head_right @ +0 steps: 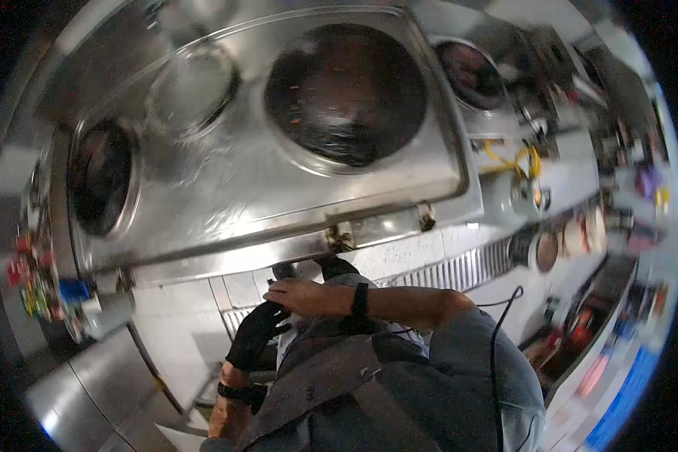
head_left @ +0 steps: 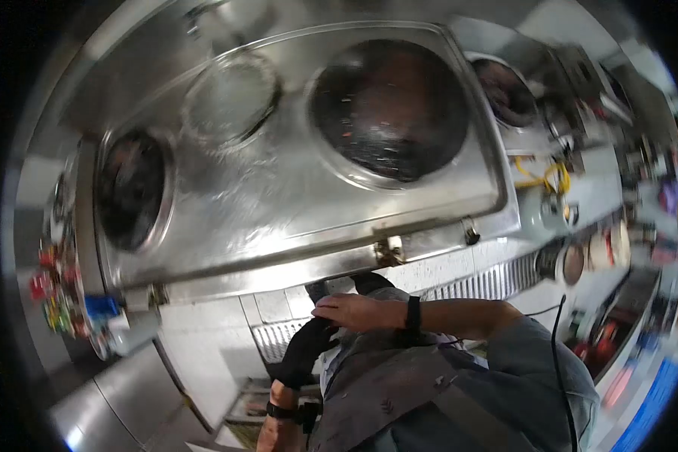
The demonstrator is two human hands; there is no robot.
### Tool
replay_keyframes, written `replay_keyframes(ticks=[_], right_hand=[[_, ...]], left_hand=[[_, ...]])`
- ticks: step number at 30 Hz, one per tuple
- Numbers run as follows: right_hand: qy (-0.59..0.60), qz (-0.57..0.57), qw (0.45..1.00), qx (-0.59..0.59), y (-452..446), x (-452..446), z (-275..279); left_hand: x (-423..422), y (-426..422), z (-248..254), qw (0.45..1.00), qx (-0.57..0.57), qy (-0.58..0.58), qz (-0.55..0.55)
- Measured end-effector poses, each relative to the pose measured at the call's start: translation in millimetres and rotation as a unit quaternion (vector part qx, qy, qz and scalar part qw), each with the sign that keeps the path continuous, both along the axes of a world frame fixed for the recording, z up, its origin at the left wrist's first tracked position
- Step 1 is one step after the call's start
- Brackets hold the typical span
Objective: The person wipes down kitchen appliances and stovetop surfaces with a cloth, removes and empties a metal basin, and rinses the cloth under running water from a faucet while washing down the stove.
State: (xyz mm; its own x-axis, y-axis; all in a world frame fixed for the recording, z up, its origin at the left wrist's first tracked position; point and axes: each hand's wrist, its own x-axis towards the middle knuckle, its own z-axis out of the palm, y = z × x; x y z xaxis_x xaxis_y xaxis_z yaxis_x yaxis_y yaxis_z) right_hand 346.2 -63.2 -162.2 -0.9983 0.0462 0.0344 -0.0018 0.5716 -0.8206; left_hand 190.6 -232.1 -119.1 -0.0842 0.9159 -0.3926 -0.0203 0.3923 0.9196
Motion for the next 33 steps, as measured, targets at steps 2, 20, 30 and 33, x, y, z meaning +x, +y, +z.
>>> replay_keyframes(ticks=[2,20,30,33], right_hand=[[0.029,-0.095,0.994,-0.032,-8,31,-15],[0.168,-0.889,0.417,-0.087,28,128,-86],[0.094,-0.744,0.428,-0.504,15,148,-94],[0.197,-0.777,0.368,-0.472,62,229,-107]], left_hand=[[-24,9,2,0.956,-0.158,-0.246,0.018],[5,135,16,0.913,-0.179,0.021,-0.366],[71,178,31,0.862,-0.136,0.131,-0.47],[85,196,35,0.883,-0.146,0.089,-0.437]])
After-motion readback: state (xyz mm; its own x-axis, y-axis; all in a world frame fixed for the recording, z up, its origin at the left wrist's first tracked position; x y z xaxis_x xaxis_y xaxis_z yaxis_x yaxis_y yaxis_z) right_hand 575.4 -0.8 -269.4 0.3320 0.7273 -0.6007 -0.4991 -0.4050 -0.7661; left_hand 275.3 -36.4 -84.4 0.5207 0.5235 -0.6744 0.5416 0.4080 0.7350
